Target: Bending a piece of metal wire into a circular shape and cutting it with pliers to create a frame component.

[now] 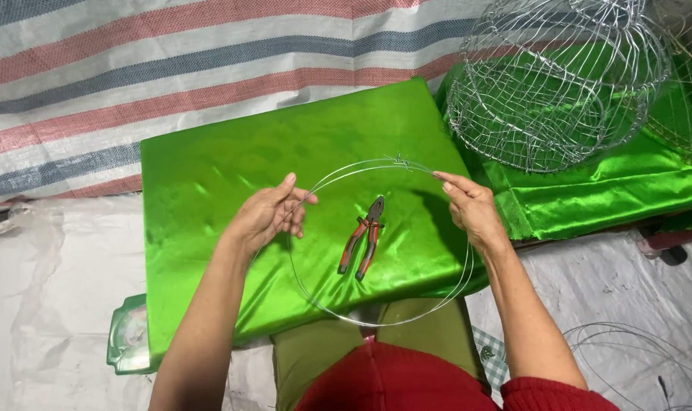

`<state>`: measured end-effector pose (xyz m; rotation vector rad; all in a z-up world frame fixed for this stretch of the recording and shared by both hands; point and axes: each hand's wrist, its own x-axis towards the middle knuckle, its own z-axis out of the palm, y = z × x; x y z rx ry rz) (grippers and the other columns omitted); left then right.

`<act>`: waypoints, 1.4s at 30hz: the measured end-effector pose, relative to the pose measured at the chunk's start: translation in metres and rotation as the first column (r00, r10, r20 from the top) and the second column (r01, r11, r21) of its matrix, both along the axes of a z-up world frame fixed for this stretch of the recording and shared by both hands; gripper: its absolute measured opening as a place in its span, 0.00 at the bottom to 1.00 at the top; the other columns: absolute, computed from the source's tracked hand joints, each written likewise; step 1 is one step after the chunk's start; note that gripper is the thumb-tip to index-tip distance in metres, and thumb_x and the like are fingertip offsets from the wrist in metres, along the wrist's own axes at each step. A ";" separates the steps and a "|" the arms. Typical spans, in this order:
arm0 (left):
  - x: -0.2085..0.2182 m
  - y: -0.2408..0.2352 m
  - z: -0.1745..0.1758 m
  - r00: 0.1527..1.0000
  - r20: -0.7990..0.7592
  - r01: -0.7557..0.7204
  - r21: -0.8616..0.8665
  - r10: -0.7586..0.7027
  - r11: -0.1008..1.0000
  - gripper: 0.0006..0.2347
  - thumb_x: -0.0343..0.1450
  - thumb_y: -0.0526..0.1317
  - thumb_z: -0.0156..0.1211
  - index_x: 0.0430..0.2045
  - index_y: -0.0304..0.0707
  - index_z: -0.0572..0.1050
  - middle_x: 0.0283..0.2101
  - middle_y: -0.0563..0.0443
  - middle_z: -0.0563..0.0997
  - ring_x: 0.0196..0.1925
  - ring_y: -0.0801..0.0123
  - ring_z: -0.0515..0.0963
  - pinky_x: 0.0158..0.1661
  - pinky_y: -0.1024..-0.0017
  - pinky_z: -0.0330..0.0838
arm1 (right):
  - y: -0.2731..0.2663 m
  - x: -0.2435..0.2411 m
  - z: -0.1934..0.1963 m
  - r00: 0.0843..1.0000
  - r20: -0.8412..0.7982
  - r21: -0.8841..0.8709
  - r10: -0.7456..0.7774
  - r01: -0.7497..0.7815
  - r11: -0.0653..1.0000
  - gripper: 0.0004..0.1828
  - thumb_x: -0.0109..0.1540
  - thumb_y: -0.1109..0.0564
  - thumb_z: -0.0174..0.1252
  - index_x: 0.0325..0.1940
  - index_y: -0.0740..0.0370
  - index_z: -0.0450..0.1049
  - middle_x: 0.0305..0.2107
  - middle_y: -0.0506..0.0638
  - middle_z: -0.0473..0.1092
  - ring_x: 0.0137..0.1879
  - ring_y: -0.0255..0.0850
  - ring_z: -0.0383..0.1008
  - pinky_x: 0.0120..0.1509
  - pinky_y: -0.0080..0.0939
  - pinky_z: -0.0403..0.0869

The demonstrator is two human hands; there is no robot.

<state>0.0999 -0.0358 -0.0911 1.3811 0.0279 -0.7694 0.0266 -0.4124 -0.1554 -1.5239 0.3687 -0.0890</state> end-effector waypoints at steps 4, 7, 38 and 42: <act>0.020 -0.015 0.001 0.996 0.047 0.069 0.133 -0.075 0.989 0.21 0.78 0.52 0.50 0.46 0.26 0.76 0.19 0.55 0.71 0.15 0.76 0.68 0.20 0.77 0.71 | 0.021 -0.001 0.006 0.999 -0.003 0.043 0.044 -0.043 0.998 0.17 0.67 0.59 0.53 0.59 0.52 0.78 0.05 0.41 0.52 0.10 0.24 0.45 0.12 0.23 0.49; 0.023 -0.024 -0.005 0.997 0.040 0.058 0.190 -0.067 0.980 0.16 0.77 0.49 0.55 0.41 0.30 0.78 0.16 0.62 0.65 0.11 0.84 0.59 0.13 0.85 0.60 | 0.029 -0.002 0.015 0.999 -0.001 0.068 0.042 -0.042 0.997 0.16 0.68 0.59 0.52 0.59 0.53 0.78 0.05 0.40 0.52 0.10 0.24 0.45 0.12 0.23 0.49; 0.008 -0.029 0.033 0.910 0.413 -0.072 0.211 -0.022 0.975 0.07 0.74 0.35 0.59 0.27 0.31 0.81 0.14 0.60 0.66 0.16 0.84 0.57 0.20 0.83 0.52 | 0.065 0.039 0.045 0.910 0.176 -0.448 0.374 -0.264 0.854 0.12 0.72 0.56 0.55 0.40 0.61 0.81 0.29 0.54 0.77 0.37 0.41 0.73 0.51 0.44 0.72; 0.011 -0.005 0.029 0.956 0.288 0.005 0.159 -0.051 0.987 0.10 0.76 0.40 0.57 0.32 0.30 0.80 0.15 0.58 0.68 0.14 0.81 0.64 0.20 0.82 0.63 | 0.069 0.043 0.061 0.948 0.072 -0.291 0.310 -0.277 0.916 0.13 0.71 0.54 0.54 0.33 0.58 0.77 0.16 0.39 0.61 0.22 0.26 0.55 0.27 0.26 0.57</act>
